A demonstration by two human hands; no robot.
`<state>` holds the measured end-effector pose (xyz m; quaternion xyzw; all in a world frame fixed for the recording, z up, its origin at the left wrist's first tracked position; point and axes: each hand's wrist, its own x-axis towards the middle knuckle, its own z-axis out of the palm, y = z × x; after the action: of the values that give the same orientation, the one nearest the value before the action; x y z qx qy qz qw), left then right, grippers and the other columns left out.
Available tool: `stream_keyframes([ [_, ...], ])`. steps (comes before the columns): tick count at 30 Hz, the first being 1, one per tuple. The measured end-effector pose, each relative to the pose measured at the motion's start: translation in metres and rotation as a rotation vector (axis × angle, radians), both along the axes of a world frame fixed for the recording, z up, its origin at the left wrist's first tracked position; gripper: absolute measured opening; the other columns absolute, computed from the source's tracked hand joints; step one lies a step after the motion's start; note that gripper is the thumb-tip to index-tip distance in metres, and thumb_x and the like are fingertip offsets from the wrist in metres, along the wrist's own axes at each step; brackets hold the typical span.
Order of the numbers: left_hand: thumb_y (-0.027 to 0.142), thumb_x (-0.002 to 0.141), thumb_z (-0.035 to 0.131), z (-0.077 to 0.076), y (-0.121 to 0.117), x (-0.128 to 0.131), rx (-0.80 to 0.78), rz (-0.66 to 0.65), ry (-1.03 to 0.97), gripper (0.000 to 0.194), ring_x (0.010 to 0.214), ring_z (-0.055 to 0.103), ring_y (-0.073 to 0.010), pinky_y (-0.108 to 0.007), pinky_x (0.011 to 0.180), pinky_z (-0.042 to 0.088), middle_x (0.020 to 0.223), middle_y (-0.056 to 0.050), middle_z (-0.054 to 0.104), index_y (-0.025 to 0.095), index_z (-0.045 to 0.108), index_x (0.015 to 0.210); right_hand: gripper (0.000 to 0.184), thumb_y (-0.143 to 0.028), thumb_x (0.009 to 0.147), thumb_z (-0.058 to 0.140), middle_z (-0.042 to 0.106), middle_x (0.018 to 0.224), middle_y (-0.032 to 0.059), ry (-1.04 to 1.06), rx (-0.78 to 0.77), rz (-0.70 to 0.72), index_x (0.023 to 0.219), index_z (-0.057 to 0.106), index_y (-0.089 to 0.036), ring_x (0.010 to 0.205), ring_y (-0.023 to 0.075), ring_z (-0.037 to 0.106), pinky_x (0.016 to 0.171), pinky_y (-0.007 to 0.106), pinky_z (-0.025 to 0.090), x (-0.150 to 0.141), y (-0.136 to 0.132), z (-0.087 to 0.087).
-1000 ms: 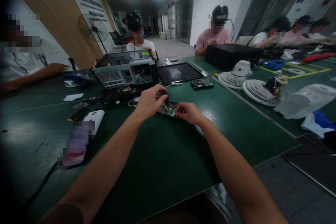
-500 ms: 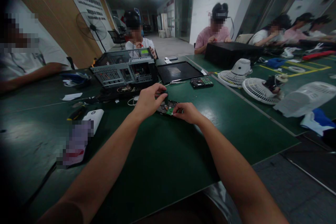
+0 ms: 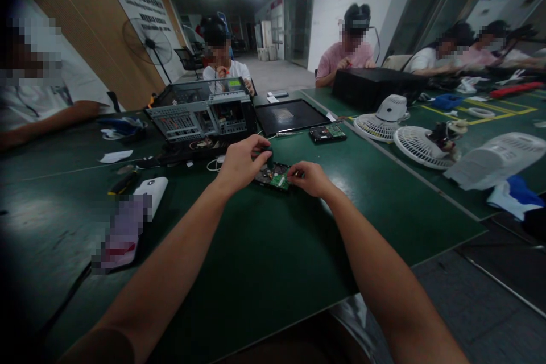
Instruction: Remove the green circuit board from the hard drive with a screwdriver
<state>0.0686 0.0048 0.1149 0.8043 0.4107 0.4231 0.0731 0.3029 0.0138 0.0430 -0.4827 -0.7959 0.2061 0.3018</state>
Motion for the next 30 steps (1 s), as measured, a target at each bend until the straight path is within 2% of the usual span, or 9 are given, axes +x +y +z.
stream_keyframes([
  [7,0.020,0.089,0.064,0.0008,-0.0007,0.0006,-0.002,-0.001,0.002,0.017,0.090,0.068,-0.0187,-0.034,0.082,0.056,0.099,-0.004,0.073,0.023,0.065,0.106,0.013,-0.032,0.083,0.073,0.067,0.089,0.0037,-0.084,0.009,0.113,0.089,0.076,-0.021,0.074,0.0149,0.059,0.069,0.026,0.045,-0.0060,-0.0041,0.0051],
  [13,0.020,0.089,0.064,0.0015,-0.0009,0.0011,-0.005,-0.007,0.004,0.016,0.090,0.068,-0.0188,-0.034,0.083,0.057,0.100,-0.004,0.073,0.023,0.065,0.105,0.012,-0.031,0.082,0.074,0.067,0.088,0.0031,-0.094,0.012,0.107,0.088,0.076,-0.021,0.075,0.0149,0.058,0.070,0.025,0.044,-0.0057,-0.0046,0.0051],
  [19,0.020,0.089,0.064,0.0009,-0.0005,0.0014,0.000,-0.001,0.002,0.017,0.091,0.068,-0.0191,-0.034,0.082,0.057,0.100,-0.004,0.073,0.023,0.065,0.105,0.014,-0.031,0.084,0.073,0.067,0.096,0.0040,-0.075,0.018,0.140,0.094,0.077,-0.023,0.077,0.0151,0.058,0.073,0.026,0.045,-0.0053,-0.0055,0.0063],
  [30,0.020,0.089,0.063,0.0003,-0.0008,0.0010,-0.001,-0.005,-0.003,0.018,0.091,0.068,-0.0187,-0.034,0.083,0.056,0.101,-0.004,0.073,0.023,0.065,0.107,0.011,-0.031,0.085,0.072,0.068,0.094,0.0047,-0.065,0.010,0.186,0.089,0.078,-0.023,0.081,0.0165,0.060,0.074,0.028,0.046,-0.0073,-0.0070,0.0081],
])
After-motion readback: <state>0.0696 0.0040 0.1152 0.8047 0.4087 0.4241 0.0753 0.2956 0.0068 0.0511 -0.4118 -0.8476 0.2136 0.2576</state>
